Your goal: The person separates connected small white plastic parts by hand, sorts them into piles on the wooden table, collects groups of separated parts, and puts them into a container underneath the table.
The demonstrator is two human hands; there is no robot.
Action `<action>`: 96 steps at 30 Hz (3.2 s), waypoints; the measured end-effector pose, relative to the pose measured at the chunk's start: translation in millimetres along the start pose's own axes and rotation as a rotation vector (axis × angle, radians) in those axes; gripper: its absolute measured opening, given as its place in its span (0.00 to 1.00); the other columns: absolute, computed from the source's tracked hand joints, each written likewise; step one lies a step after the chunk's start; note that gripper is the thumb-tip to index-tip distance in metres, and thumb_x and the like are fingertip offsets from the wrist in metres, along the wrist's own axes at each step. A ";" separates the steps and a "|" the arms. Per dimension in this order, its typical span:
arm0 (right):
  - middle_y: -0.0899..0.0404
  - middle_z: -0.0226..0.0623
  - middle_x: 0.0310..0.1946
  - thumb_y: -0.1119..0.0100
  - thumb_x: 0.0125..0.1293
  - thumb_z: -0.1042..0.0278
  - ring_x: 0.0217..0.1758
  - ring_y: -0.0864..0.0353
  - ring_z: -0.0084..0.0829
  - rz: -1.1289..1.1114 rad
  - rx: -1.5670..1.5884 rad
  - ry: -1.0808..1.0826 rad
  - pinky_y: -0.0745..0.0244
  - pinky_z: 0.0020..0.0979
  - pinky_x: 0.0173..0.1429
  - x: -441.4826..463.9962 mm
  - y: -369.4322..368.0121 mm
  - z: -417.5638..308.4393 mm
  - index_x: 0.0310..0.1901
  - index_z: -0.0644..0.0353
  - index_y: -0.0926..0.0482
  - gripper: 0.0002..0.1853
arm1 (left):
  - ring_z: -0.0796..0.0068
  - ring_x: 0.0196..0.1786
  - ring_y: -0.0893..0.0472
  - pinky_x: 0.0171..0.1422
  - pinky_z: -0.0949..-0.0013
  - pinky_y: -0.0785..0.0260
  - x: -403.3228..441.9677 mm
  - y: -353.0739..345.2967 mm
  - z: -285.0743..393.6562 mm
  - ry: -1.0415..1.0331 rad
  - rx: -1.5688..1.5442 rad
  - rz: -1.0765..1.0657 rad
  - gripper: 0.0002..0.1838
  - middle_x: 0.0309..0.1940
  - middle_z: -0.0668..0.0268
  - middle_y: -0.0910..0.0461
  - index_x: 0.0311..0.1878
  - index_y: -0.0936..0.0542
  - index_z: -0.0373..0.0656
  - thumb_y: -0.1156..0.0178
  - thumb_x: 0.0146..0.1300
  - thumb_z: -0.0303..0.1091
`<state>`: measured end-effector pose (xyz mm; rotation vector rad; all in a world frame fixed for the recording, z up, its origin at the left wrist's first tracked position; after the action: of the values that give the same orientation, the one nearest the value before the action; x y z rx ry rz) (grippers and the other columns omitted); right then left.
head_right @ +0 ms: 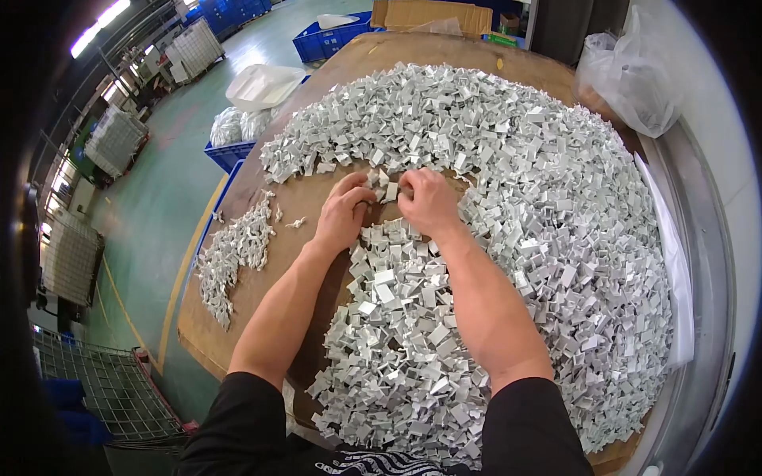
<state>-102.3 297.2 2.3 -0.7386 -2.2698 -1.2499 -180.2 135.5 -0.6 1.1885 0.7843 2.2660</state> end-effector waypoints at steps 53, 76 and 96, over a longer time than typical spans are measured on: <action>0.19 0.28 0.33 0.48 0.46 0.77 0.44 0.25 0.32 -0.641 0.364 0.174 0.28 0.34 0.53 -3.6 -10.8 -25.3 0.25 0.54 0.13 0.12 | 0.60 0.43 0.23 0.49 0.63 0.28 -14.8 20.6 -3.4 0.299 -0.122 -0.252 0.11 0.35 0.62 0.21 0.40 0.21 0.40 0.33 0.56 0.32; 0.16 0.38 0.44 0.39 0.58 0.61 0.50 0.22 0.43 -0.166 0.007 0.224 0.27 0.41 0.58 1.7 -7.3 -18.7 0.41 0.56 0.15 0.13 | 0.53 0.46 0.18 0.51 0.56 0.26 24.1 -3.6 -4.3 0.098 0.209 -0.313 0.08 0.42 0.58 0.18 0.40 0.20 0.44 0.36 0.57 0.31; 0.17 0.40 0.34 0.42 0.64 0.64 0.43 0.19 0.40 0.239 -0.043 -0.177 0.25 0.38 0.50 6.0 28.5 21.4 0.35 0.63 0.17 0.10 | 0.56 0.56 0.22 0.64 0.56 0.32 12.8 -26.0 34.0 -0.193 -0.120 -0.223 0.12 0.47 0.60 0.17 0.46 0.16 0.40 0.41 0.59 0.27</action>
<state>-91.2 329.8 13.2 -1.1402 -2.2152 -1.1630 -154.7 171.6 5.1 1.1802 0.6620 1.9564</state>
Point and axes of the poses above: each hand's wrist, its own x-axis towards the middle knuckle, its own y-axis out of the back of the hand, z = x × y, the point moved 6 cm from there along x, towards the middle knuckle
